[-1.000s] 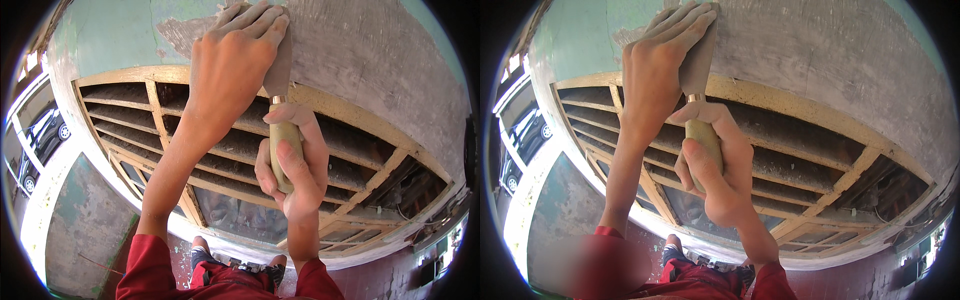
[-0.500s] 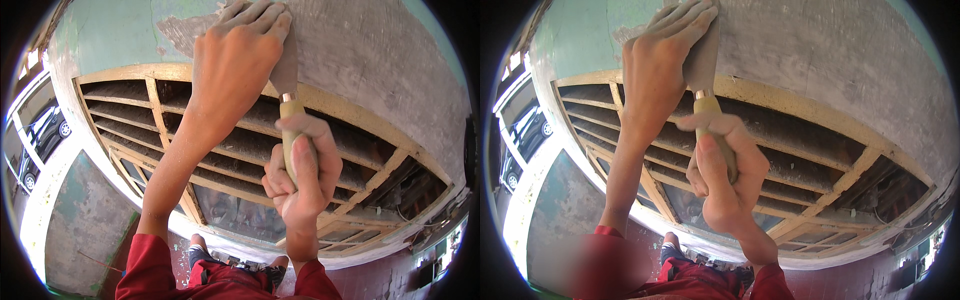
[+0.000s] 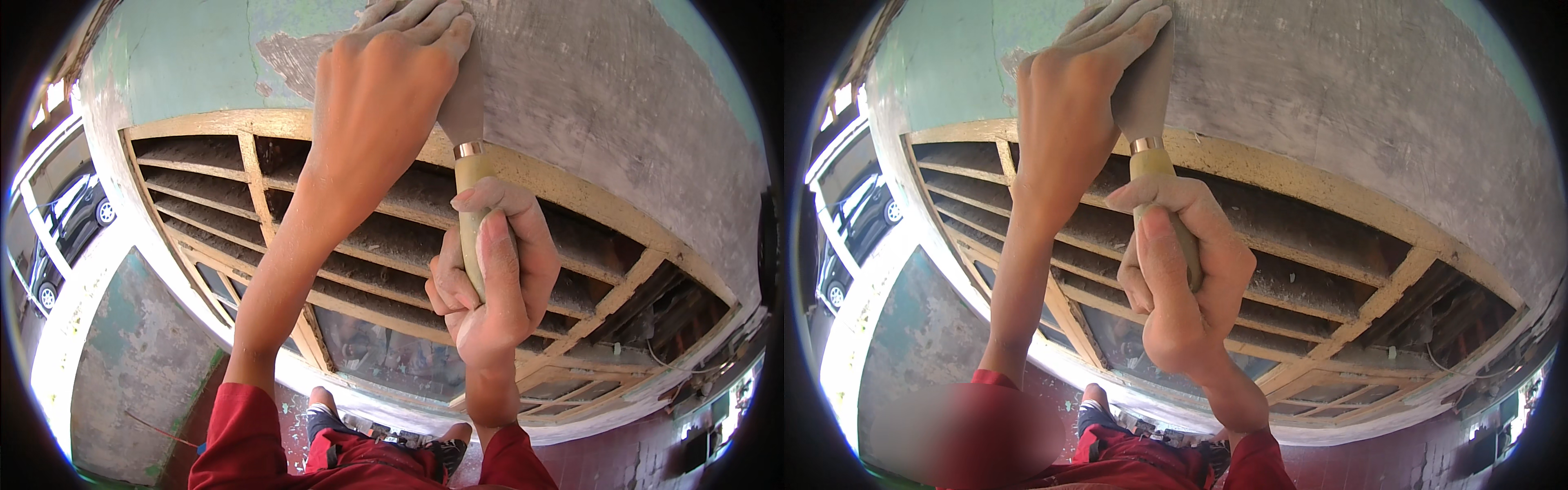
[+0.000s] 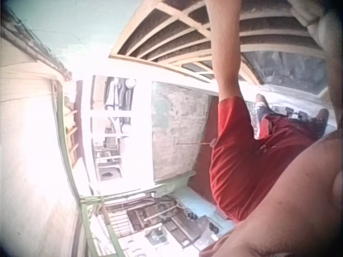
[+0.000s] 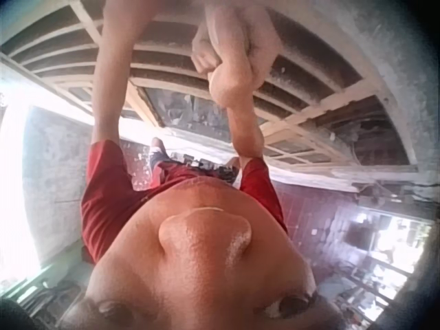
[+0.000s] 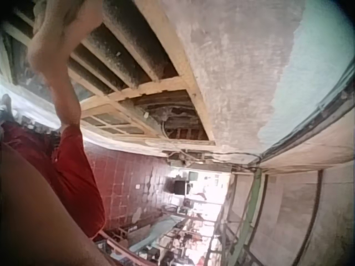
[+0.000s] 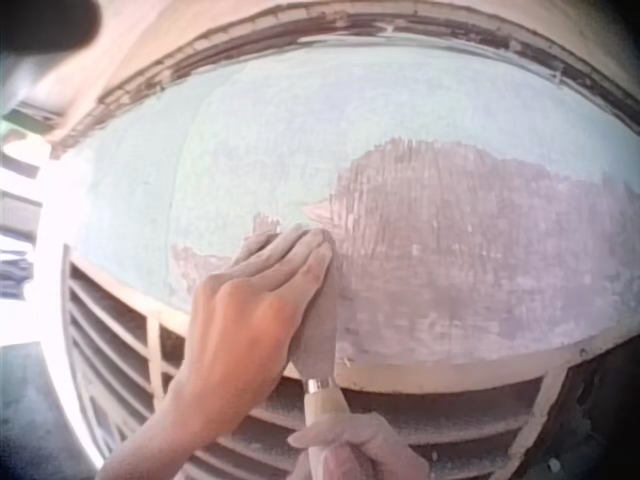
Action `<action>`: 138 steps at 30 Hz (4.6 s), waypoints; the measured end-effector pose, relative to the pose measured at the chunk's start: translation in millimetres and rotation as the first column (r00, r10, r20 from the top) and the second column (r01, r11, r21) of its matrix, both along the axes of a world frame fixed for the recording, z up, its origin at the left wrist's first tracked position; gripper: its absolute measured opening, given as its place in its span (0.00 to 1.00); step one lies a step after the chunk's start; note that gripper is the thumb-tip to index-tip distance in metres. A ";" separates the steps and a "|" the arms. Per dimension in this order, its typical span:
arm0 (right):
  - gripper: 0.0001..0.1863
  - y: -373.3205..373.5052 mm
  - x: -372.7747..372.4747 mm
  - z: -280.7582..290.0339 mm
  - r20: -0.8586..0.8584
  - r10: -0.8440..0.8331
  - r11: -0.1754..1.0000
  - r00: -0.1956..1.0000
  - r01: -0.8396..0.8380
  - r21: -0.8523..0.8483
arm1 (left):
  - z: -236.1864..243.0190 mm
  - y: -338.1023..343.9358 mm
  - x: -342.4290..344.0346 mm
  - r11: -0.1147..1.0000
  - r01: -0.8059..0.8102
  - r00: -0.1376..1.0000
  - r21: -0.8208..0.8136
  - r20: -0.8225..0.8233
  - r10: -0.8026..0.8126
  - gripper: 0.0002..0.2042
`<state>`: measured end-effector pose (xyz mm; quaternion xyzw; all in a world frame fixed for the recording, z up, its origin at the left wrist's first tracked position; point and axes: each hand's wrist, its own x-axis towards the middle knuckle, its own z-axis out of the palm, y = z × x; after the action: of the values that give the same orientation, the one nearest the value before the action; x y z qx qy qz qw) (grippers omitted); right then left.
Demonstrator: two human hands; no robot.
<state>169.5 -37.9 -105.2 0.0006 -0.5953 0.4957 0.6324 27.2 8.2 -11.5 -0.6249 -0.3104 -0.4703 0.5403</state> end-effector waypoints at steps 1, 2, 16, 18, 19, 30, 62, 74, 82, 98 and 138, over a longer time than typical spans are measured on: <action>0.12 -0.7 -1.0 1.2 -0.011 0.012 1.000 1.000 -0.012 -0.009 | -0.4 -0.5 -0.3 1.000 0.021 1.000 -0.015 0.015 -0.021 0.18; 0.12 -1.6 -2.5 -0.3 0.015 -0.036 0.999 0.999 0.036 0.010 | -1.2 -0.3 0.2 0.999 0.046 0.999 -0.030 0.030 -0.045 0.18; 0.12 -2.8 5.7 -6.2 0.035 -0.032 0.999 0.999 0.032 0.001 | -6.8 -3.8 0.5 1.000 -0.012 1.000 -0.013 0.000 0.012 0.18; 0.12 1.2 3.1 -3.3 0.016 -0.005 1.000 1.000 0.005 0.001 | -4.9 -2.3 -0.2 1.000 0.002 1.000 0.000 -0.002 -0.002 0.18; 0.12 2.3 1.6 -2.4 0.007 0.009 1.000 1.000 -0.009 0.002 | -2.8 -4.3 -0.8 1.000 0.002 1.000 0.000 -0.011 -0.002 0.18; 0.13 -2.2 -0.7 -4.0 0.005 -0.017 1.000 1.000 0.017 -0.007 | -4.3 -5.6 0.3 1.000 0.021 1.000 -0.023 -0.005 -0.021 0.18; 0.13 -6.2 1.3 -8.3 0.014 -0.069 0.998 0.998 0.069 -0.010 | -10.3 -7.5 1.6 0.995 0.080 0.997 -0.056 0.004 -0.080 0.18; 0.13 2.2 0.1 -2.2 0.042 -0.076 0.997 0.996 0.076 0.017 | 1.4 -4.1 0.9 0.998 0.063 0.998 -0.007 -0.018 -0.063 0.18; 0.13 0.9 1.8 -6.1 0.021 -0.032 0.999 0.999 0.031 0.034 | -11.2 2.1 2.8 0.999 0.036 0.996 -0.012 0.085 -0.035 0.26; 0.15 1.9 2.8 -13.7 0.098 -0.101 0.989 0.990 0.089 0.115 | -25.3 0.4 4.3 0.998 0.038 0.993 -0.055 0.117 -0.031 0.24; 0.12 2.8 -15.8 -9.9 0.086 -0.055 0.997 0.995 0.051 0.051 | -9.4 2.2 -17.0 0.997 0.060 0.998 -0.040 -0.014 -0.060 0.18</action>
<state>153.7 -35.1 -115.1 -0.0215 -0.6340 0.4637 0.6185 10.2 10.3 -20.8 -0.6480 -0.2966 -0.4755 0.5158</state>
